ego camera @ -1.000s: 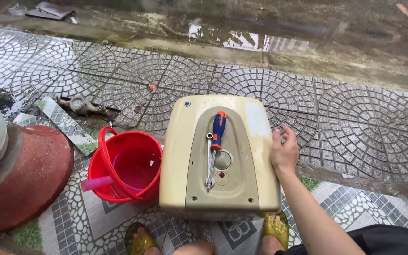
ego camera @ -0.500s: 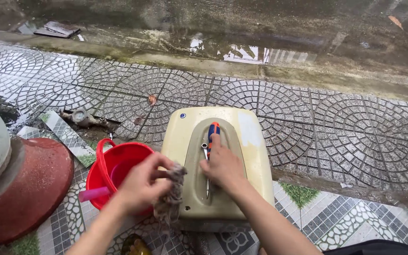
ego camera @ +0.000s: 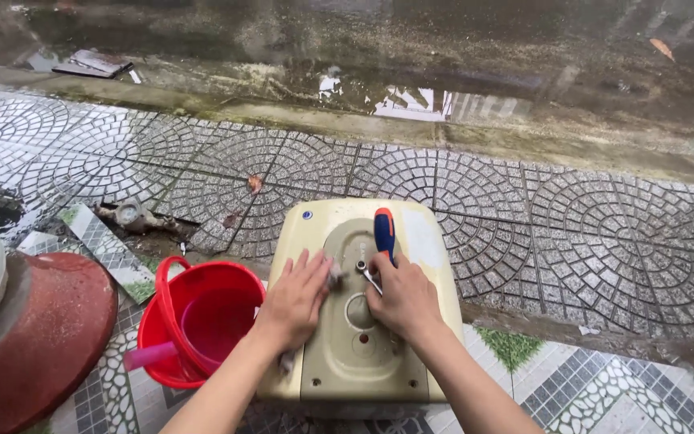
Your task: Unscrewing and removing the plastic cover of a portable water heater using a screwdriver
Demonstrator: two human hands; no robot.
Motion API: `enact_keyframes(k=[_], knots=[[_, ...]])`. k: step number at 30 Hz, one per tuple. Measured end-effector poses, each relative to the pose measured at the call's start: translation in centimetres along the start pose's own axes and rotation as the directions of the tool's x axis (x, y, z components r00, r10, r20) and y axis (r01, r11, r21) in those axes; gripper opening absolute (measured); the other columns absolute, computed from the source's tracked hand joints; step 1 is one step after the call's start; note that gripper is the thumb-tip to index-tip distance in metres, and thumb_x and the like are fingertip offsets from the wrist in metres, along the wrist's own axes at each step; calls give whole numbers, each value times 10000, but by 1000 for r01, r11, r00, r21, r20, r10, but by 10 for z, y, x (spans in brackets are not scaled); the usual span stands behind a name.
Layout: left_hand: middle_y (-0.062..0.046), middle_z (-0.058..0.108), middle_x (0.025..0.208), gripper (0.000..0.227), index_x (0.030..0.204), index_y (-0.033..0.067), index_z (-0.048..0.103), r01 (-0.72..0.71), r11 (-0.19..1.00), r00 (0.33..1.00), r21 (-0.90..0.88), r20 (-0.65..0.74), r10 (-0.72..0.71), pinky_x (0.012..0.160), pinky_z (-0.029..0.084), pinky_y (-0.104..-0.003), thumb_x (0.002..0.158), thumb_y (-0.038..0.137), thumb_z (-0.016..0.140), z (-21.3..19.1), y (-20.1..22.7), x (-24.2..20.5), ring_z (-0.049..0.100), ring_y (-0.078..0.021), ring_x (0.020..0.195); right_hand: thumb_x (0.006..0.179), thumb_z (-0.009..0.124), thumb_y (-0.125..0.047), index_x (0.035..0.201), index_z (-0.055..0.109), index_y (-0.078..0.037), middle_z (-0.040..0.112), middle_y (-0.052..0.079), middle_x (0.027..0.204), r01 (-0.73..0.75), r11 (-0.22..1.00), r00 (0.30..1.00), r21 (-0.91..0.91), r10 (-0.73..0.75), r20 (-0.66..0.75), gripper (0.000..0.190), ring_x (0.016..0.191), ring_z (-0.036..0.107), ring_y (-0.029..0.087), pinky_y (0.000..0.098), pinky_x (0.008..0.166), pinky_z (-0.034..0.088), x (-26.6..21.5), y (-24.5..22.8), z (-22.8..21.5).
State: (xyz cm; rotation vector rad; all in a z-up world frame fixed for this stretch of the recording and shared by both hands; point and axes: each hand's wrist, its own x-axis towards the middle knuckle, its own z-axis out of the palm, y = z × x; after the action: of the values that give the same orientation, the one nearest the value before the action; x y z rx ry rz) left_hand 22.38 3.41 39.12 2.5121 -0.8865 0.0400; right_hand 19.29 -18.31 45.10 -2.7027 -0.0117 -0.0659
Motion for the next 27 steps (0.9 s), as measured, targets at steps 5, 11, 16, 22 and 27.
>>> enact_keyframes(k=[5,11,16,22,27], knots=[[-140,517,1468,387,1373,135,557,244,953,942,177,-279,-189,1097,454,-556,1046,272,401,32,-58,106,471,-402,1384,844,623,-88,1134,525,-202,600,155,1104,-122,989,972,-84,136,193,326,955,714,468,547,840,608,10,26,-5],[-106,640,1201,265,1202,205,595,101,980,979,-171,-158,-128,1046,515,-501,993,282,452,21,14,103,606,-358,1205,799,534,36,1074,557,-46,596,200,974,-418,585,863,695,494,103,287,625,615,299,334,404,482,37,102,-6],[41,696,1120,203,1068,238,651,-511,845,839,-157,-307,450,988,528,-361,1000,290,467,39,98,24,694,-194,1081,773,458,49,1165,488,-208,405,50,807,-473,142,745,870,592,308,470,557,342,105,173,421,246,89,170,6],[-141,663,1328,602,1291,83,642,-797,591,586,-121,-392,709,1066,498,-484,1025,482,278,63,-33,100,639,-349,1215,802,483,52,1178,573,-196,347,17,801,-513,81,686,855,637,351,460,567,302,78,142,429,208,51,231,-10],[-32,547,1499,404,1395,209,584,220,975,970,42,-118,-214,1153,441,-450,1064,324,381,54,-67,195,477,-278,1419,840,469,-22,1197,530,-200,356,-1,748,-511,14,608,860,713,350,403,557,279,54,140,432,207,24,293,-25]])
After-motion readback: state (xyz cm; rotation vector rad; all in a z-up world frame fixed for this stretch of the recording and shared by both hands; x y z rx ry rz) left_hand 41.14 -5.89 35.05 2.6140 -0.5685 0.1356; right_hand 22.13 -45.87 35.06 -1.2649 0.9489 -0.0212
